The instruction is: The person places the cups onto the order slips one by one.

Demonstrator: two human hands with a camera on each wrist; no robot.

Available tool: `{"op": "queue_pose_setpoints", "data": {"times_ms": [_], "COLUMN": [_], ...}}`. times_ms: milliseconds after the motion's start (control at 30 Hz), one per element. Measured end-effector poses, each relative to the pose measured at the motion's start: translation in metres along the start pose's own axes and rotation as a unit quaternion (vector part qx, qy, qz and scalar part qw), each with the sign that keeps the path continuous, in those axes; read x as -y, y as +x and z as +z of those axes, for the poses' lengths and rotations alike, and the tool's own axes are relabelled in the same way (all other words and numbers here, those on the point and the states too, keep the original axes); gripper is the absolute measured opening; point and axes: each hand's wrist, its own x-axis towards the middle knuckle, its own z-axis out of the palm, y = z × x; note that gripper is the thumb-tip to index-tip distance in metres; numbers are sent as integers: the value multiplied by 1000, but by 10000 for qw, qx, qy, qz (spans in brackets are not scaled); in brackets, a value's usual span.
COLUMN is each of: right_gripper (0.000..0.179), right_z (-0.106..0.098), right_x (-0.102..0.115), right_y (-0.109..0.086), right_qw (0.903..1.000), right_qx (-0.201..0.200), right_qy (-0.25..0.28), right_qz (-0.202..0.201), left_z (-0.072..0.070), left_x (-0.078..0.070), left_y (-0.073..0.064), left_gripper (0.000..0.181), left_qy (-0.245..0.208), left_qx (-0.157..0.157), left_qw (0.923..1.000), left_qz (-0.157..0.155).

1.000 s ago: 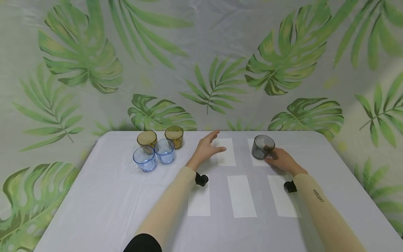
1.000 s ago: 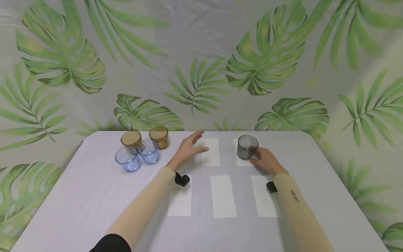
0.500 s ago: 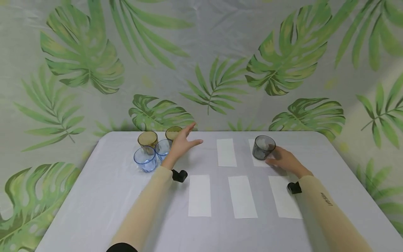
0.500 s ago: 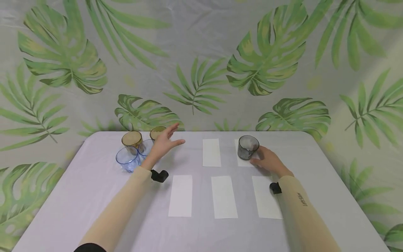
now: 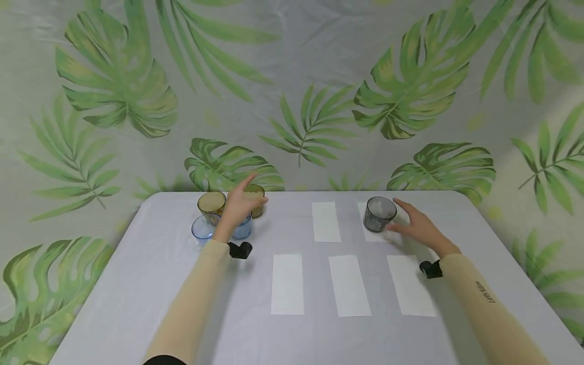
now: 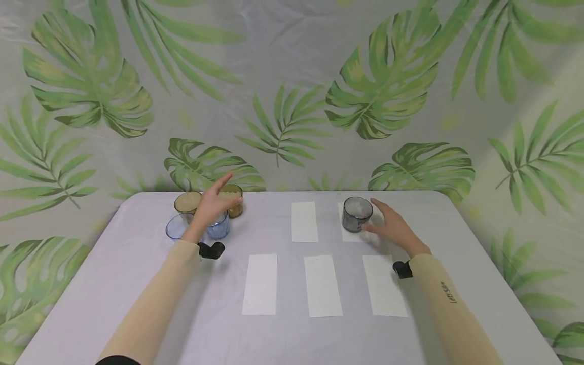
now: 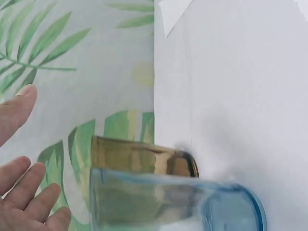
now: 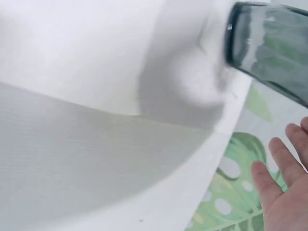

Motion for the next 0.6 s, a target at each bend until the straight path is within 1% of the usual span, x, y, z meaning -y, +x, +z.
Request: {"op": "queue_pose_setpoints", "data": {"times_ms": [100,300,433,600], "right_gripper": [89,90,91,90], "right_z": [-3,-5,-5,-4], "right_x": [6,18,26,36], "right_y": [1,3,7,11], "right_qw": [10000,10000,9998,9996], "right_qx": [29,16,-38,-40], "right_qy": [15,12,32,104], "right_qz": [-1,-91,-178,-269], "left_z": [-4,-8,-10,-12], "left_x": [6,16,17,18], "left_y": [2,7,9,13], "left_gripper": [78,80,80,80], "left_qy": [188,556,706,1060], "left_qx": [87,150,251,343], "left_qw": [9998,9983,9971,9937], "left_qz": [-7,-27,-108,-149]}}
